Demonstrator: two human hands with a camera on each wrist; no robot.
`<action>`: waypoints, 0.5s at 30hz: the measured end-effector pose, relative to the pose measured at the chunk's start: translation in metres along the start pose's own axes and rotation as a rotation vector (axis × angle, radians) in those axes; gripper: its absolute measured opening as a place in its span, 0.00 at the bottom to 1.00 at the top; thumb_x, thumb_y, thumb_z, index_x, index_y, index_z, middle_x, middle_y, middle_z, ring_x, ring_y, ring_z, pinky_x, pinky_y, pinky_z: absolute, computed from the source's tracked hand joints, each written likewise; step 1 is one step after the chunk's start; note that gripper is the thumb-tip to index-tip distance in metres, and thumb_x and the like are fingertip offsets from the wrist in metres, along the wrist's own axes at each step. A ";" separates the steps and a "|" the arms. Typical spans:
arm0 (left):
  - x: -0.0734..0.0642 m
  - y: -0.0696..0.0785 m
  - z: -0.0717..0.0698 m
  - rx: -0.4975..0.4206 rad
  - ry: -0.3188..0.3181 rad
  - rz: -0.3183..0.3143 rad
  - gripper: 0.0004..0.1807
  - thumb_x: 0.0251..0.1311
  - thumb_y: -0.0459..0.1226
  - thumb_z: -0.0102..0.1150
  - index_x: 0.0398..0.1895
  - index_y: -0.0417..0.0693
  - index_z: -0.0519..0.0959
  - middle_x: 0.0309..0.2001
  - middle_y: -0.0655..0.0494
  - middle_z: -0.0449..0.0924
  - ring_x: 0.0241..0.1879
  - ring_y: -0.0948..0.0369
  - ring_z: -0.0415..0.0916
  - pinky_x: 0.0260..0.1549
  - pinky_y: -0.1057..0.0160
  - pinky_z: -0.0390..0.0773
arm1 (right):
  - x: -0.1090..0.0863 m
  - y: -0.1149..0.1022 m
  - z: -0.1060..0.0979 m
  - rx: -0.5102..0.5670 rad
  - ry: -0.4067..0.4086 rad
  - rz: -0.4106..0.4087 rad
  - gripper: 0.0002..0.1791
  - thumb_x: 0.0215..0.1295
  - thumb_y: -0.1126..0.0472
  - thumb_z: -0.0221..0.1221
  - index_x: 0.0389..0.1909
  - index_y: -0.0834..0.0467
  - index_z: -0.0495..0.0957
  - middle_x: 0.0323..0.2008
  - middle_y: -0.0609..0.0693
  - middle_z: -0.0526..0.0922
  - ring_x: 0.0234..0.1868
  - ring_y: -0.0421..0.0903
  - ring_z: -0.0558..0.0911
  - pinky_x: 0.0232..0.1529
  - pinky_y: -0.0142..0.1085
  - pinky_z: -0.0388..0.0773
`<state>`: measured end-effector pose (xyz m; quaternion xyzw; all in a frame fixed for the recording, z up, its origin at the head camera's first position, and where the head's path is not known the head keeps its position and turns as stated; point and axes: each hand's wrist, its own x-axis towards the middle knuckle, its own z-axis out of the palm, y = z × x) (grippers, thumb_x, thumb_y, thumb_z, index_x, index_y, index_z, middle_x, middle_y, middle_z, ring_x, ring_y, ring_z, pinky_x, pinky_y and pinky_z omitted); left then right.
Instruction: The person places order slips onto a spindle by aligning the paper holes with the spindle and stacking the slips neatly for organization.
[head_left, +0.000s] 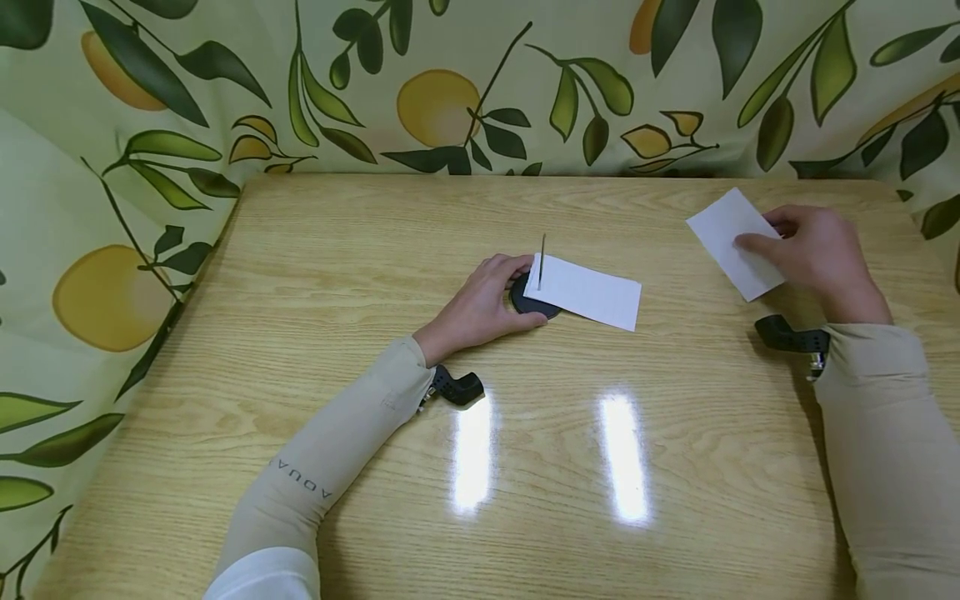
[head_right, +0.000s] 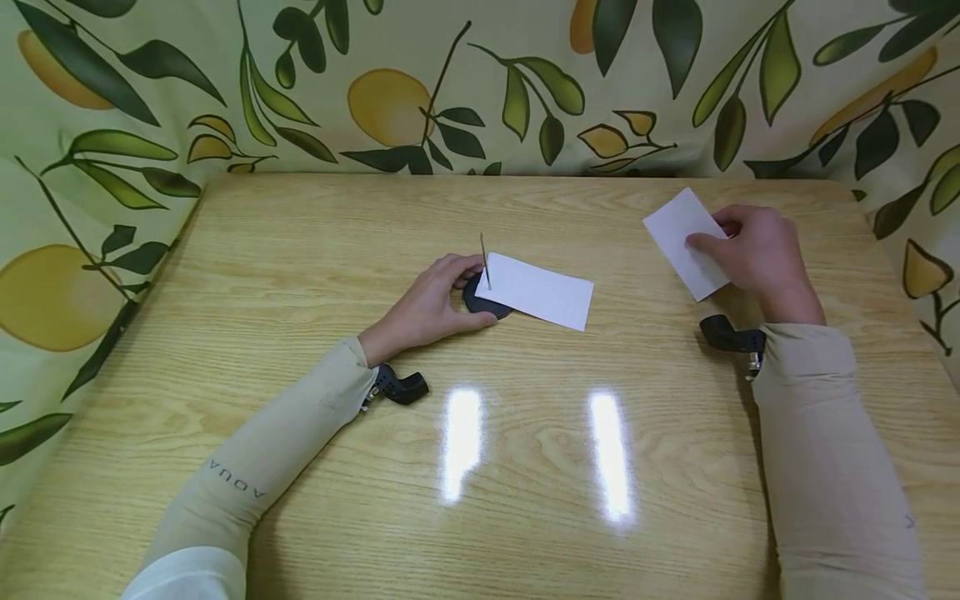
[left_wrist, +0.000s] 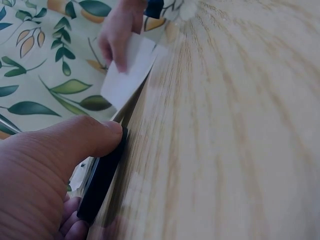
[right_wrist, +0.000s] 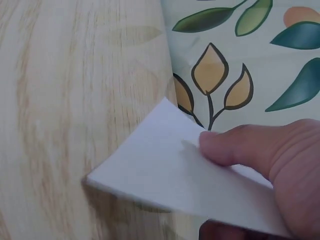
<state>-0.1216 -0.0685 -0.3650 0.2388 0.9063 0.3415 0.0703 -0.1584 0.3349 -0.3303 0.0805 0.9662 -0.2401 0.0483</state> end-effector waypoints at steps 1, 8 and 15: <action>0.000 0.000 0.000 0.001 0.000 0.000 0.47 0.50 0.53 0.71 0.71 0.46 0.64 0.60 0.52 0.72 0.56 0.60 0.70 0.60 0.59 0.69 | 0.000 0.000 0.000 -0.004 0.019 -0.012 0.36 0.64 0.40 0.56 0.58 0.67 0.74 0.52 0.69 0.75 0.39 0.53 0.71 0.23 0.28 0.64; 0.000 -0.001 0.000 -0.005 -0.002 0.001 0.47 0.50 0.53 0.71 0.71 0.46 0.63 0.61 0.52 0.71 0.57 0.60 0.70 0.61 0.60 0.70 | -0.002 -0.005 0.000 0.005 0.114 -0.069 0.30 0.64 0.39 0.57 0.46 0.65 0.81 0.32 0.58 0.82 0.26 0.34 0.67 0.23 0.28 0.63; 0.000 0.000 0.000 -0.007 -0.004 0.004 0.47 0.49 0.53 0.72 0.71 0.46 0.63 0.61 0.52 0.71 0.57 0.60 0.70 0.61 0.61 0.70 | -0.006 -0.011 0.001 0.036 0.125 -0.099 0.30 0.65 0.37 0.53 0.37 0.63 0.80 0.13 0.37 0.68 0.21 0.38 0.65 0.22 0.34 0.61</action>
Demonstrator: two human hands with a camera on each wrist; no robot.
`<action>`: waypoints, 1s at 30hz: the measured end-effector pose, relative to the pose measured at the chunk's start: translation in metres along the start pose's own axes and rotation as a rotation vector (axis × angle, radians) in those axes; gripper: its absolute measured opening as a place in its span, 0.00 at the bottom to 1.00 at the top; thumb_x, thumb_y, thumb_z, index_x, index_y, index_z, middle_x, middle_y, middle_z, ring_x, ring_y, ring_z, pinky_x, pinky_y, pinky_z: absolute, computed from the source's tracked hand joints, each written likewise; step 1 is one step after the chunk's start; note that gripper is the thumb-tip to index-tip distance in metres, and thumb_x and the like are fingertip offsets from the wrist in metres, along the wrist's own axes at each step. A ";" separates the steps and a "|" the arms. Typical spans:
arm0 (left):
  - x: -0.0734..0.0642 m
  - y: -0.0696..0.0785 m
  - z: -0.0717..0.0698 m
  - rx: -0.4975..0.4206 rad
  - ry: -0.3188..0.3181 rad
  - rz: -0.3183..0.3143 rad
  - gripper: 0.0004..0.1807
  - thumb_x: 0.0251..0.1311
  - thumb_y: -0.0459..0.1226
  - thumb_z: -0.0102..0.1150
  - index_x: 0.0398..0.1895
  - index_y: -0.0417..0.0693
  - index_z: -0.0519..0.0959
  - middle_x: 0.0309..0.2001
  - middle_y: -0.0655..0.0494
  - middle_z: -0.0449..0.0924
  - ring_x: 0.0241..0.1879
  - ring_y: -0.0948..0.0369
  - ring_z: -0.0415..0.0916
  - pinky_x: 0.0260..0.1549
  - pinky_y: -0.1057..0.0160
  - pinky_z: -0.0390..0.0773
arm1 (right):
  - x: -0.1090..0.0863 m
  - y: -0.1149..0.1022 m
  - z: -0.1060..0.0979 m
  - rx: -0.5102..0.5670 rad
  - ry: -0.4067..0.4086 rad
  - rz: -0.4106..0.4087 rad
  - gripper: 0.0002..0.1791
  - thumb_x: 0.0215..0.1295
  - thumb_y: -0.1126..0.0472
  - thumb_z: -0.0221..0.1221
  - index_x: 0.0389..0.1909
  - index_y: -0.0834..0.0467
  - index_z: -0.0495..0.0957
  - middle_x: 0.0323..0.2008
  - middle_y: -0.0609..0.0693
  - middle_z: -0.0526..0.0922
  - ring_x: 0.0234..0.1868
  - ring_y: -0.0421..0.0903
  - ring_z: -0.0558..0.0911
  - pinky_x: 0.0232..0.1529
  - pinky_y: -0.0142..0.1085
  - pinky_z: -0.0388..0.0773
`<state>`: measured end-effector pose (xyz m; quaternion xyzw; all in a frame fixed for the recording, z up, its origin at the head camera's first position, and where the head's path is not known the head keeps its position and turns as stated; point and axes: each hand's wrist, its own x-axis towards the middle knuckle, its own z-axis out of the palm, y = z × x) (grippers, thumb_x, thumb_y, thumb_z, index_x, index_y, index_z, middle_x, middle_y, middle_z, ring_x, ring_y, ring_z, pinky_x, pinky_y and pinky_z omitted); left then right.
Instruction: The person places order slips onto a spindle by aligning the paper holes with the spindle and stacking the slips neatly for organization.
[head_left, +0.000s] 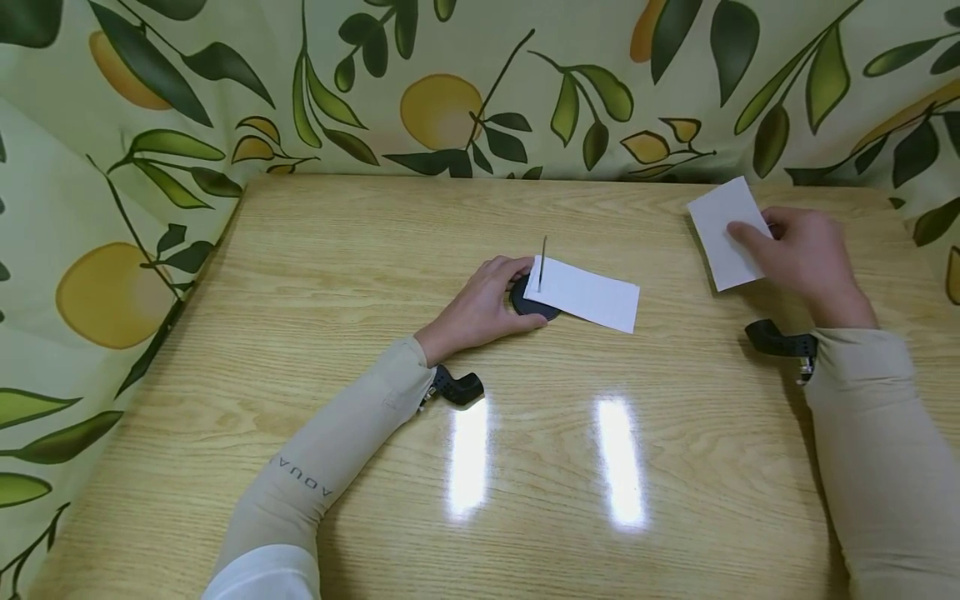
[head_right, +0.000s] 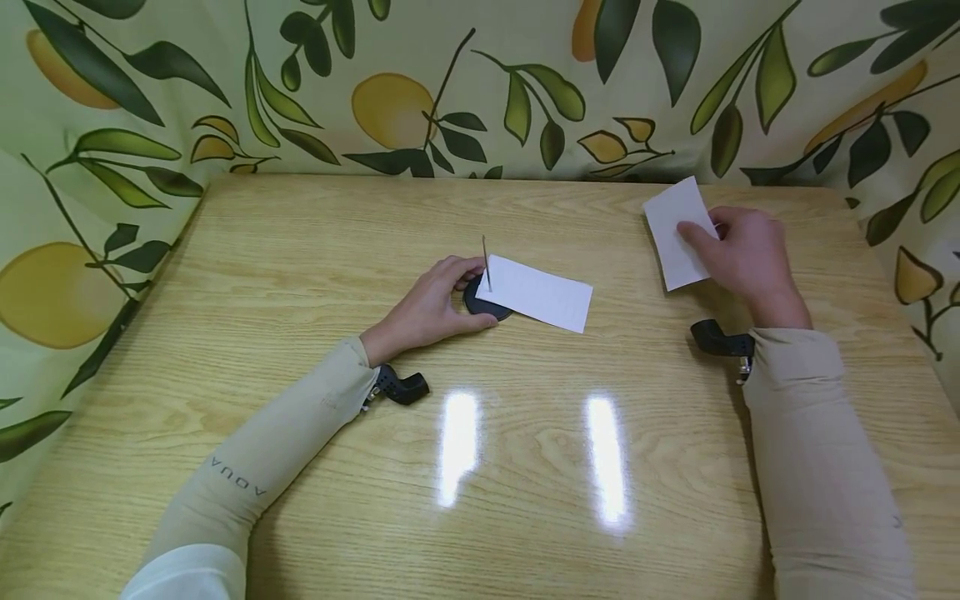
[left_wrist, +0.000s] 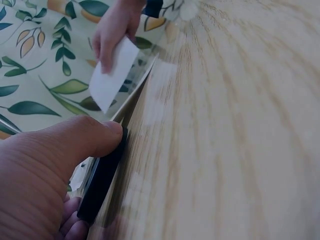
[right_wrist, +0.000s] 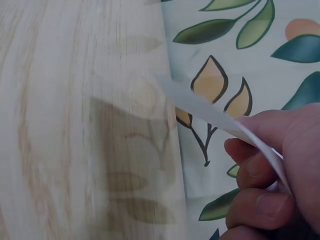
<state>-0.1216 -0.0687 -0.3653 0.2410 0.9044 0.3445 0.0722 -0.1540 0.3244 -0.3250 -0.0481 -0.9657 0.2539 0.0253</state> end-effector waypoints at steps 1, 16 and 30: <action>0.000 0.000 0.000 -0.001 -0.001 -0.001 0.47 0.49 0.53 0.72 0.71 0.46 0.63 0.61 0.52 0.71 0.57 0.60 0.70 0.61 0.61 0.70 | 0.000 -0.001 0.000 -0.002 -0.001 0.001 0.30 0.65 0.36 0.53 0.37 0.63 0.80 0.13 0.38 0.68 0.22 0.38 0.66 0.22 0.35 0.61; 0.000 0.000 0.000 0.026 -0.004 -0.002 0.47 0.50 0.53 0.71 0.72 0.46 0.63 0.61 0.52 0.72 0.59 0.59 0.68 0.64 0.58 0.66 | -0.006 -0.020 0.001 0.017 0.016 -0.017 0.31 0.64 0.35 0.53 0.37 0.62 0.81 0.15 0.39 0.71 0.22 0.38 0.67 0.19 0.35 0.62; 0.000 -0.001 -0.001 0.038 -0.005 -0.002 0.48 0.50 0.54 0.70 0.72 0.47 0.62 0.62 0.52 0.71 0.60 0.59 0.68 0.64 0.58 0.66 | -0.016 -0.043 0.002 0.084 0.057 -0.136 0.25 0.63 0.41 0.59 0.35 0.61 0.82 0.14 0.32 0.68 0.18 0.33 0.66 0.17 0.31 0.61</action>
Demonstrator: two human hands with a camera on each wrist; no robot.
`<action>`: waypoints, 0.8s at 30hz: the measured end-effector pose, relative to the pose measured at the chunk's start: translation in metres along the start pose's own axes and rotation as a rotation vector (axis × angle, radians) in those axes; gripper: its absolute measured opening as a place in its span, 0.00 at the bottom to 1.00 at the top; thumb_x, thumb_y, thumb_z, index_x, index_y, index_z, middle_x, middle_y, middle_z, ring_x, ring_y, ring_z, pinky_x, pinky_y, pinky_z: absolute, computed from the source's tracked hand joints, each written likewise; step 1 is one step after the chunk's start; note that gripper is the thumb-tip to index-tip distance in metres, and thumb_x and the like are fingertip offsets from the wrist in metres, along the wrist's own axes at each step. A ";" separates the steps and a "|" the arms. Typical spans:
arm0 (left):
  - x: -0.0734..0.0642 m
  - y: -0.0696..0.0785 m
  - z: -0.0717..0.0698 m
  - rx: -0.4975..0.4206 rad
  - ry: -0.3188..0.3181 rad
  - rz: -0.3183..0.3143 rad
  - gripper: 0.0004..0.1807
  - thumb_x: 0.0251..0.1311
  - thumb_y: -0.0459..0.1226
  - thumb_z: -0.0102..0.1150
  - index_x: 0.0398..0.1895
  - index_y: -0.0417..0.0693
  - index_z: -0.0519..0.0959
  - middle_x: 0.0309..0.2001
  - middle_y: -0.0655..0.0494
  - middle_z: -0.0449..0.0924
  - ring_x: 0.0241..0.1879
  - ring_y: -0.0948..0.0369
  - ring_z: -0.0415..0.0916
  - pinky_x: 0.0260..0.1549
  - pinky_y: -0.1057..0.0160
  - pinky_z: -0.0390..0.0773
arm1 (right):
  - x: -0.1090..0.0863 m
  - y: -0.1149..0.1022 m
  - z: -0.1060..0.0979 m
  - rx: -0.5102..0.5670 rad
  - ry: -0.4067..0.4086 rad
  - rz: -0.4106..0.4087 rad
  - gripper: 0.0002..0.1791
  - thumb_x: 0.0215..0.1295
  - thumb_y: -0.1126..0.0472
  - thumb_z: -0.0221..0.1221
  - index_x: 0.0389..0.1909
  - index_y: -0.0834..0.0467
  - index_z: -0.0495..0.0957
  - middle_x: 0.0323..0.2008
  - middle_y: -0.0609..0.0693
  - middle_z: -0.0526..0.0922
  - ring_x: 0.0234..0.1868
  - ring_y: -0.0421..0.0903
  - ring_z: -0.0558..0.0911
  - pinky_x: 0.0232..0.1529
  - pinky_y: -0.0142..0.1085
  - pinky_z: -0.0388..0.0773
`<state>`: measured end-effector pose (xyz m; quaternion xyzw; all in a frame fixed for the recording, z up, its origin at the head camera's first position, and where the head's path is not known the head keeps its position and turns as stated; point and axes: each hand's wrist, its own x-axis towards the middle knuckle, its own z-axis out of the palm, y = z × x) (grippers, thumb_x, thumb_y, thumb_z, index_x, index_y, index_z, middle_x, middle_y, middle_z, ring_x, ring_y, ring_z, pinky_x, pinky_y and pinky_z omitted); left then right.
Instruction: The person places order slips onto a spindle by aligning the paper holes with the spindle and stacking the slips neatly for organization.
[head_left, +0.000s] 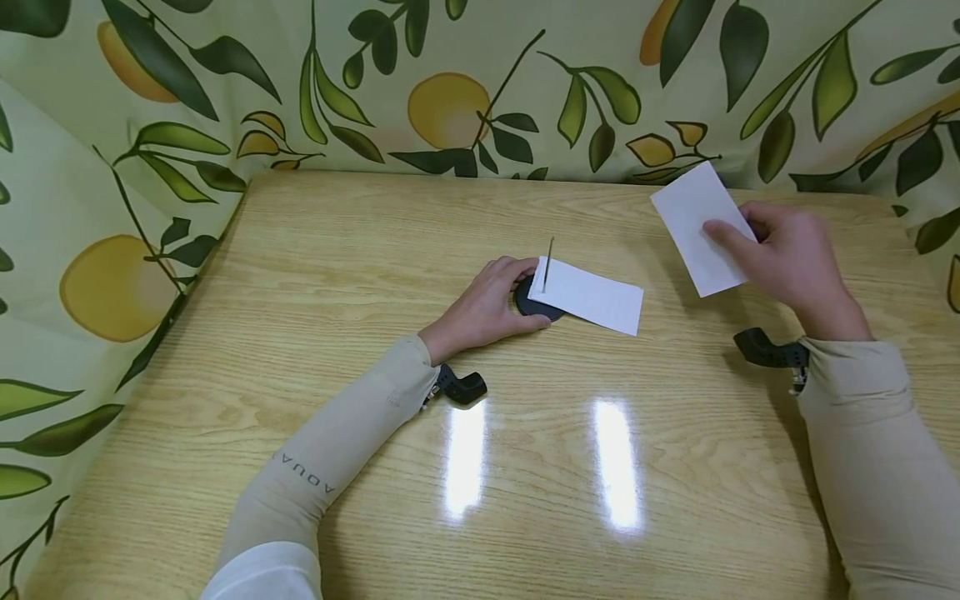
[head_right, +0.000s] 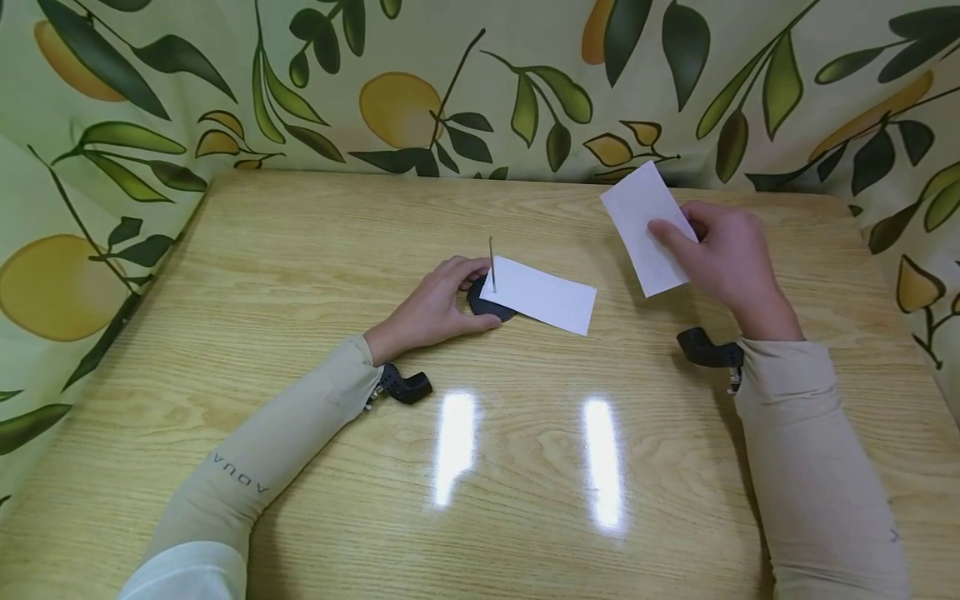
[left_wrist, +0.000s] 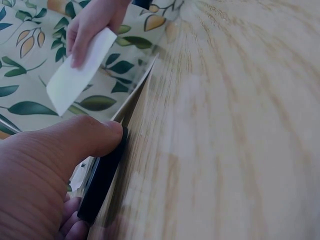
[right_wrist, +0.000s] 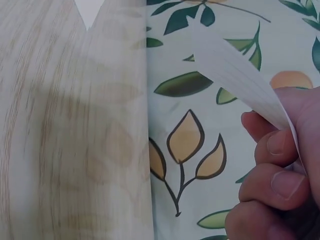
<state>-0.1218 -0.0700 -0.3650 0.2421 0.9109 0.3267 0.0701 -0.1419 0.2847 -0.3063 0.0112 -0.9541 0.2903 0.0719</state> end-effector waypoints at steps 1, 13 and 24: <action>0.000 0.000 0.000 -0.002 0.000 0.000 0.48 0.50 0.54 0.70 0.72 0.47 0.62 0.62 0.52 0.71 0.60 0.59 0.68 0.64 0.58 0.66 | 0.000 -0.001 0.000 0.008 0.003 -0.010 0.24 0.63 0.41 0.60 0.35 0.61 0.82 0.14 0.31 0.68 0.18 0.33 0.66 0.17 0.30 0.61; 0.001 0.001 -0.001 -0.010 -0.014 -0.011 0.48 0.51 0.53 0.70 0.72 0.47 0.62 0.63 0.52 0.70 0.61 0.59 0.67 0.65 0.58 0.66 | -0.006 -0.014 0.002 0.059 0.005 -0.058 0.22 0.63 0.44 0.61 0.35 0.62 0.82 0.16 0.28 0.70 0.18 0.33 0.68 0.16 0.27 0.63; 0.001 0.005 -0.012 -0.109 -0.068 -0.043 0.48 0.55 0.56 0.66 0.74 0.49 0.57 0.64 0.54 0.68 0.60 0.60 0.68 0.64 0.59 0.69 | -0.012 -0.031 0.002 0.107 0.036 -0.129 0.19 0.62 0.46 0.64 0.31 0.60 0.82 0.16 0.22 0.70 0.16 0.29 0.70 0.16 0.24 0.65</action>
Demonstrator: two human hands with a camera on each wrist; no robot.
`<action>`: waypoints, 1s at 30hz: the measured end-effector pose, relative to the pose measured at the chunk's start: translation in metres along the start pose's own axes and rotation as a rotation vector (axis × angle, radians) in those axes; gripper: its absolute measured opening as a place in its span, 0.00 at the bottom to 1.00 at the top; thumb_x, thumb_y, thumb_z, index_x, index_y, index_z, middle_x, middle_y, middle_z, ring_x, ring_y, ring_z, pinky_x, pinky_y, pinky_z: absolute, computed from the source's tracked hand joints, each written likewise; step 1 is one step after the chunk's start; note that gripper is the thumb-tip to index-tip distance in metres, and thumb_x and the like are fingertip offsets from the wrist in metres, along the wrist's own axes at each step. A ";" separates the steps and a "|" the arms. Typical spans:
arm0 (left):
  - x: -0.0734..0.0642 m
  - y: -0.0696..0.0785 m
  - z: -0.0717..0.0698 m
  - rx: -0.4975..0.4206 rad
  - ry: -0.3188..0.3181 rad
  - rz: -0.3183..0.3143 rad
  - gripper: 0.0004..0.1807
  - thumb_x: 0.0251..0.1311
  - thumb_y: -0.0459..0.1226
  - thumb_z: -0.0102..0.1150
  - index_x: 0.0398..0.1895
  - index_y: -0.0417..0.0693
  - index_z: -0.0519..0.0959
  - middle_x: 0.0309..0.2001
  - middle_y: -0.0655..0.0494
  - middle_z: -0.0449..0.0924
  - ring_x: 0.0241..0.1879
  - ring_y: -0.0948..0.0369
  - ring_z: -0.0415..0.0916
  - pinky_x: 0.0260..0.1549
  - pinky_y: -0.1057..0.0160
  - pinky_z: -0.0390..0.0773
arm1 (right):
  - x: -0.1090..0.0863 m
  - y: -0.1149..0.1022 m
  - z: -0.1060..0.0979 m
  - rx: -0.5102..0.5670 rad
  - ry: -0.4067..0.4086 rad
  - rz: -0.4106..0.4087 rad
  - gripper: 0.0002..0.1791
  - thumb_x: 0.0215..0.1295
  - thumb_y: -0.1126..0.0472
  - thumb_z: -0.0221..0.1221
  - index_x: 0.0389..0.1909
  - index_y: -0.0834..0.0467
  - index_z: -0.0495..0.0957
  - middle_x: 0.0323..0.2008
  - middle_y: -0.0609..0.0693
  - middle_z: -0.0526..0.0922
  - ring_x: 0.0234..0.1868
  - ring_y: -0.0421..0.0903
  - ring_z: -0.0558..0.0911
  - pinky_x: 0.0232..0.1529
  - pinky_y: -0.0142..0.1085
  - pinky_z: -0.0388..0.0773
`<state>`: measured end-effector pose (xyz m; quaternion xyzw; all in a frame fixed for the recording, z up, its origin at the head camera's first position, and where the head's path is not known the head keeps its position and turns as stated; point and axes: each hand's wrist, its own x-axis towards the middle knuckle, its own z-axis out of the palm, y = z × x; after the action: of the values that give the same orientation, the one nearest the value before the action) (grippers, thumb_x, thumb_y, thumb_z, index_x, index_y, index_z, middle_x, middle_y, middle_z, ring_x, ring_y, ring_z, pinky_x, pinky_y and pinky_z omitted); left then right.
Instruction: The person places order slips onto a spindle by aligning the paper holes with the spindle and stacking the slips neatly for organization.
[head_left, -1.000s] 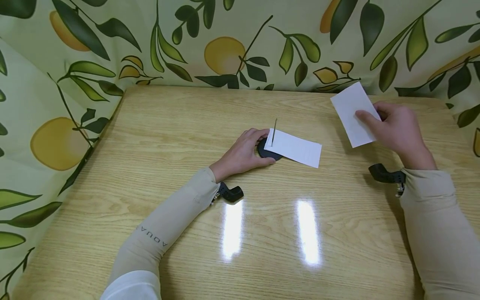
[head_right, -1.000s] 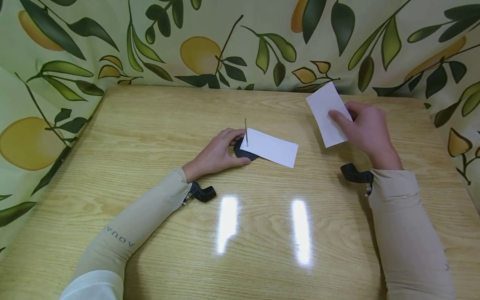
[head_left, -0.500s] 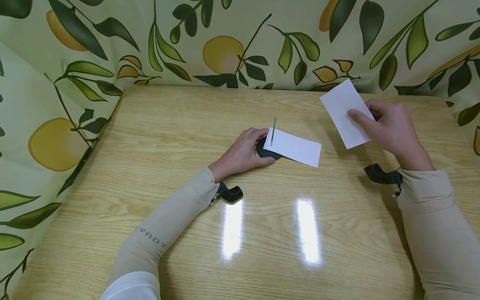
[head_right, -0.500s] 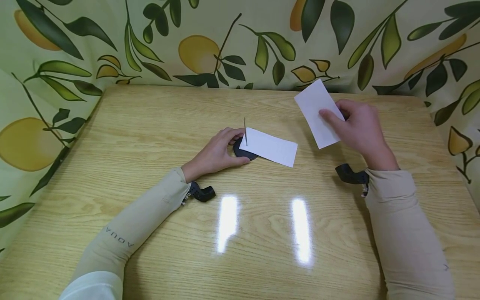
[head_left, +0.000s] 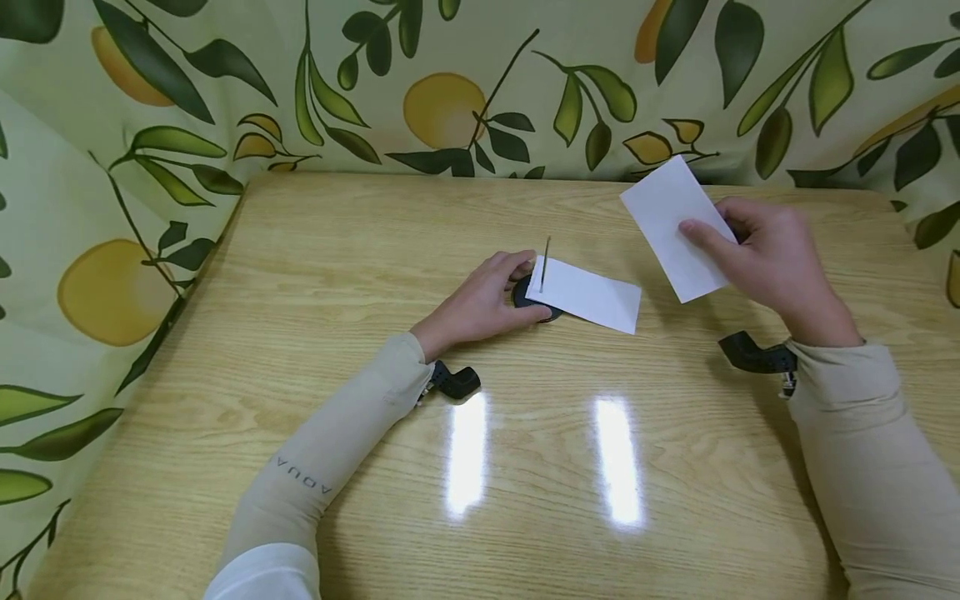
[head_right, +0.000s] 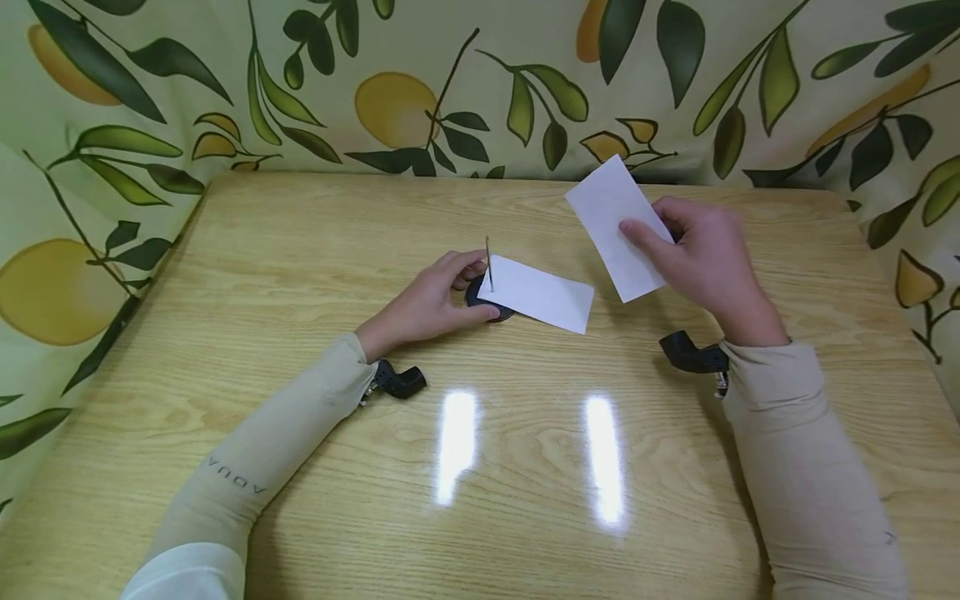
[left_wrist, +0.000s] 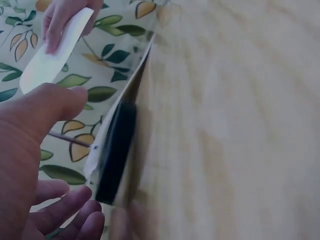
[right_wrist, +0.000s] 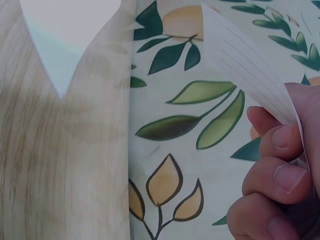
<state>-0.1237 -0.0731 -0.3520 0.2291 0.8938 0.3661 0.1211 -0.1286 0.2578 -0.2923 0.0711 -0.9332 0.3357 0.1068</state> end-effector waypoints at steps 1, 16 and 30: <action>0.000 0.000 -0.002 -0.010 0.004 -0.001 0.47 0.55 0.56 0.65 0.74 0.49 0.57 0.64 0.55 0.68 0.60 0.60 0.68 0.64 0.59 0.69 | -0.001 -0.002 0.000 0.004 -0.001 -0.007 0.18 0.62 0.46 0.64 0.31 0.60 0.82 0.16 0.21 0.70 0.16 0.28 0.70 0.16 0.24 0.65; 0.004 0.025 -0.026 -0.106 0.177 0.086 0.40 0.58 0.53 0.64 0.71 0.51 0.63 0.59 0.55 0.74 0.58 0.57 0.72 0.58 0.58 0.74 | -0.014 -0.033 -0.002 0.006 0.019 -0.164 0.14 0.62 0.51 0.65 0.26 0.58 0.81 0.18 0.17 0.70 0.17 0.27 0.73 0.17 0.23 0.68; 0.007 0.057 -0.042 -0.056 0.282 0.197 0.27 0.59 0.52 0.63 0.61 0.55 0.74 0.57 0.61 0.76 0.54 0.66 0.71 0.51 0.68 0.73 | -0.027 -0.055 -0.004 0.021 0.033 -0.316 0.09 0.60 0.59 0.67 0.25 0.60 0.81 0.23 0.56 0.85 0.17 0.21 0.73 0.17 0.20 0.69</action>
<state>-0.1276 -0.0586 -0.2824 0.2585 0.8647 0.4293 -0.0356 -0.0910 0.2199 -0.2621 0.2125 -0.9050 0.3255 0.1730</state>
